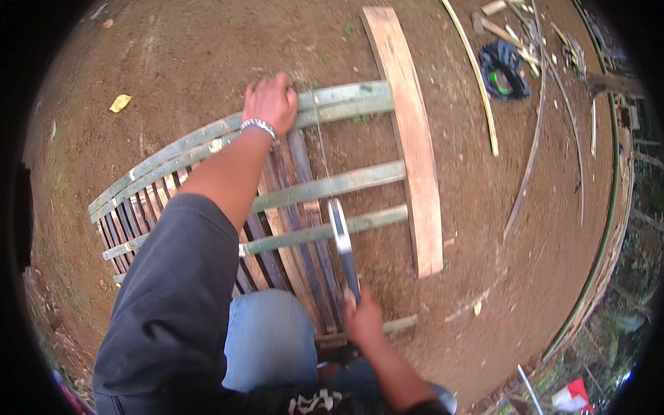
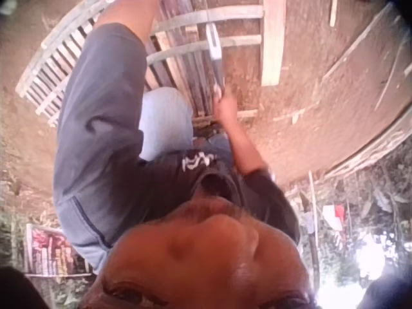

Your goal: The person uses a hand saw to cut a wooden slat on a wooden pallet frame. They position the saw, cut through the wood, and then remove the cut piece.

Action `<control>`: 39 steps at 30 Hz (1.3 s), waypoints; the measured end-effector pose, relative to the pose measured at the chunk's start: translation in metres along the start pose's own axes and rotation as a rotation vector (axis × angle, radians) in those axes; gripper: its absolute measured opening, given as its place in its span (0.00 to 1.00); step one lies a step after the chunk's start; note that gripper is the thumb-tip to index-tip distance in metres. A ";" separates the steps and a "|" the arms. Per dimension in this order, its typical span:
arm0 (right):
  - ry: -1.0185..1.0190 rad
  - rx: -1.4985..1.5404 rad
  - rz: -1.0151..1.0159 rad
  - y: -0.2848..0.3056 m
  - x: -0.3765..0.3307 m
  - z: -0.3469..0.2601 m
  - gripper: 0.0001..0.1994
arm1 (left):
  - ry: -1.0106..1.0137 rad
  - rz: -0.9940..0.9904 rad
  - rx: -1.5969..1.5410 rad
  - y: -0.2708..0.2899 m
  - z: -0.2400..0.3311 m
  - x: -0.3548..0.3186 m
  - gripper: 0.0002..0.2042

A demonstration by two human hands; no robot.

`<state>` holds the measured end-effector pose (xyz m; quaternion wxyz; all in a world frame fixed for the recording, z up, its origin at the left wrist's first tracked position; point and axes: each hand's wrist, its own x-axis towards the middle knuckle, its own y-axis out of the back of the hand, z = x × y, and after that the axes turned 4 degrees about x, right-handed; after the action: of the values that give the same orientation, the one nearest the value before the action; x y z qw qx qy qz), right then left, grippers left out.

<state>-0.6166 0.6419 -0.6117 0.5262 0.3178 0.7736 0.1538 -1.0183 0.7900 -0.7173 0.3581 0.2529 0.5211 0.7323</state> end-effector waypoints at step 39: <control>0.105 0.082 0.001 0.024 0.112 -0.102 0.21 | 0.018 0.003 -0.010 -0.002 -0.007 -0.002 0.12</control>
<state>-0.7286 0.7430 -0.6375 0.4712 0.3313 0.8056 0.1386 -1.0215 0.7845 -0.7218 0.3537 0.2454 0.5204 0.7375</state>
